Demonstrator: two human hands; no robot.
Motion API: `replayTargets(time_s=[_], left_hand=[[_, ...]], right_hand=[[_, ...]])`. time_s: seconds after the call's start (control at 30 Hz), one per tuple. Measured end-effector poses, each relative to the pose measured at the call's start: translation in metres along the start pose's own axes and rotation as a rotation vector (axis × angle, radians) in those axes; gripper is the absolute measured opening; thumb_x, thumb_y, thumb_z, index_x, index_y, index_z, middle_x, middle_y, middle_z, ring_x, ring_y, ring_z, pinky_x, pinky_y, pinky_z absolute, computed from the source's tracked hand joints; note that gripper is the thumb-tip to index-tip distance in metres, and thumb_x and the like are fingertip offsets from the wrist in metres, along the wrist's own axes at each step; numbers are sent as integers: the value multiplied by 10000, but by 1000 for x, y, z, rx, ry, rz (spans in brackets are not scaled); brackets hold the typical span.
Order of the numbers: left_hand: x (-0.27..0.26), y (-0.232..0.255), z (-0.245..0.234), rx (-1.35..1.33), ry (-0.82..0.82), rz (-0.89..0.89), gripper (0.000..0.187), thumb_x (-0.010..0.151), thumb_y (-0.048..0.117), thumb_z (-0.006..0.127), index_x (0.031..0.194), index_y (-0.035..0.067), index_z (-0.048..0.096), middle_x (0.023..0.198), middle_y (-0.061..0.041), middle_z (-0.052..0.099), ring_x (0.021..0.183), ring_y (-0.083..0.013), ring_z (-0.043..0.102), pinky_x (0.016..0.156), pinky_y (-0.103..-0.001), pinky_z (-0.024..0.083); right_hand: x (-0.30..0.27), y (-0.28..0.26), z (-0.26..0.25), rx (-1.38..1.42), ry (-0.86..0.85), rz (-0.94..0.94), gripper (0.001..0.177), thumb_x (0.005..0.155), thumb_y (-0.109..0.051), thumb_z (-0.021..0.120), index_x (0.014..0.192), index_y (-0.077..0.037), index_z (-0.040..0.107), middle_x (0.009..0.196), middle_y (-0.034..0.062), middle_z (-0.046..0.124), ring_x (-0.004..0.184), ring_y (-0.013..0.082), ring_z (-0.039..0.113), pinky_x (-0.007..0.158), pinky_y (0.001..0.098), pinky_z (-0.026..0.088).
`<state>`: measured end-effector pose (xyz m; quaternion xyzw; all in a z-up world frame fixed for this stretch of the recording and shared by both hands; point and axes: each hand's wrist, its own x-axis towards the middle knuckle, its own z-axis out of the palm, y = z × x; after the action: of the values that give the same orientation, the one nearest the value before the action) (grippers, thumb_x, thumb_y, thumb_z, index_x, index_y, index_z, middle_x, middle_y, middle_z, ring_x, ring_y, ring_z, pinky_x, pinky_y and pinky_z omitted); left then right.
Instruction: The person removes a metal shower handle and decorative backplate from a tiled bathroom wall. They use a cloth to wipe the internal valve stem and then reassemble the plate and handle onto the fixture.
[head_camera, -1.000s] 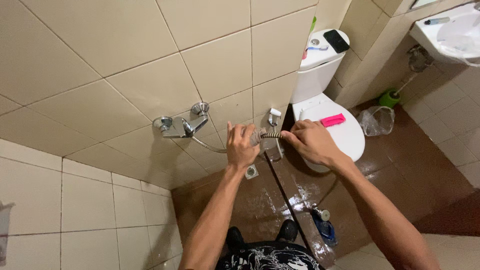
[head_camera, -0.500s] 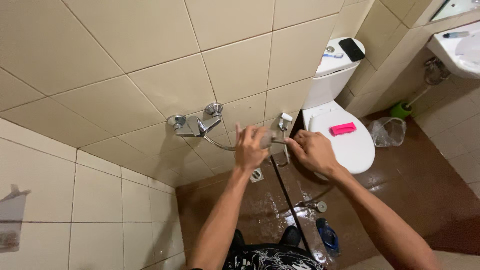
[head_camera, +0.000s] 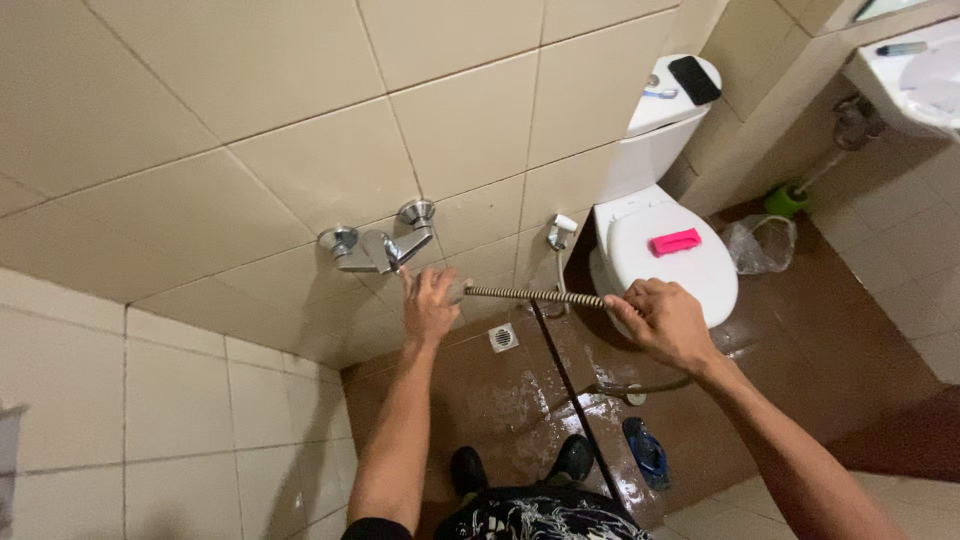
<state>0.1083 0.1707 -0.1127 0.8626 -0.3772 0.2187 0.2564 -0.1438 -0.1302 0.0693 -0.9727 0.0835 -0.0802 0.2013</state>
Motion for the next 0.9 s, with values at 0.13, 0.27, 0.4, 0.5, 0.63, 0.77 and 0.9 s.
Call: replayTargets(time_s=[0.13,0.27,0.4,0.5,0.63,0.77,0.9], left_hand=[[-4,12,-15,-69,-57,-73,588,605,22,845,1168,120,709,1038,-106,640,1060,-338,646,1224,-656,277],[13,12,-17,-159,-6,-44,470,663,45,852,1108,107,717,1078,-112,643,1091,-372,642,1244,-633,330],[6,15,-10,-136,-9,124,465,669,120,883,1107,73,736,1120,-120,693,1098,-319,656,1189,-685,324],[2,54,2,-396,-58,-148,443,692,76,859,1123,58,760,1186,-197,665,1289,-471,480,1012,-600,458],[38,107,6,-411,167,82,365,756,47,843,1108,58,750,1039,-128,714,991,-241,711,1171,-633,428],[72,183,-5,-438,245,216,318,789,49,844,1090,77,747,1034,-97,696,1042,-259,715,1207,-643,444],[84,197,-42,-458,184,228,421,643,52,789,1063,68,751,1012,-112,677,1003,-303,713,1171,-599,510]], right_hand=[[-13,-7,-3,86,89,27,464,963,-408,651,721,-19,724,672,100,640,620,257,604,596,436,501],[16,-7,-13,25,-27,134,511,984,-422,642,715,8,709,681,103,604,585,254,581,599,430,498],[29,-14,-11,64,28,-118,424,945,-388,651,770,-23,781,667,91,595,609,250,575,589,429,484],[29,-22,-16,109,74,-147,421,962,-370,649,765,-19,772,703,88,609,651,249,592,616,430,495],[23,-25,-23,109,74,-142,369,956,-350,646,828,-34,786,702,97,610,652,270,599,622,440,493],[17,-19,-16,112,86,-149,363,957,-339,646,829,-21,767,752,105,615,683,281,616,635,441,504],[15,-9,-12,78,25,-15,503,1009,-384,644,741,40,686,774,133,607,722,291,599,697,433,495]])
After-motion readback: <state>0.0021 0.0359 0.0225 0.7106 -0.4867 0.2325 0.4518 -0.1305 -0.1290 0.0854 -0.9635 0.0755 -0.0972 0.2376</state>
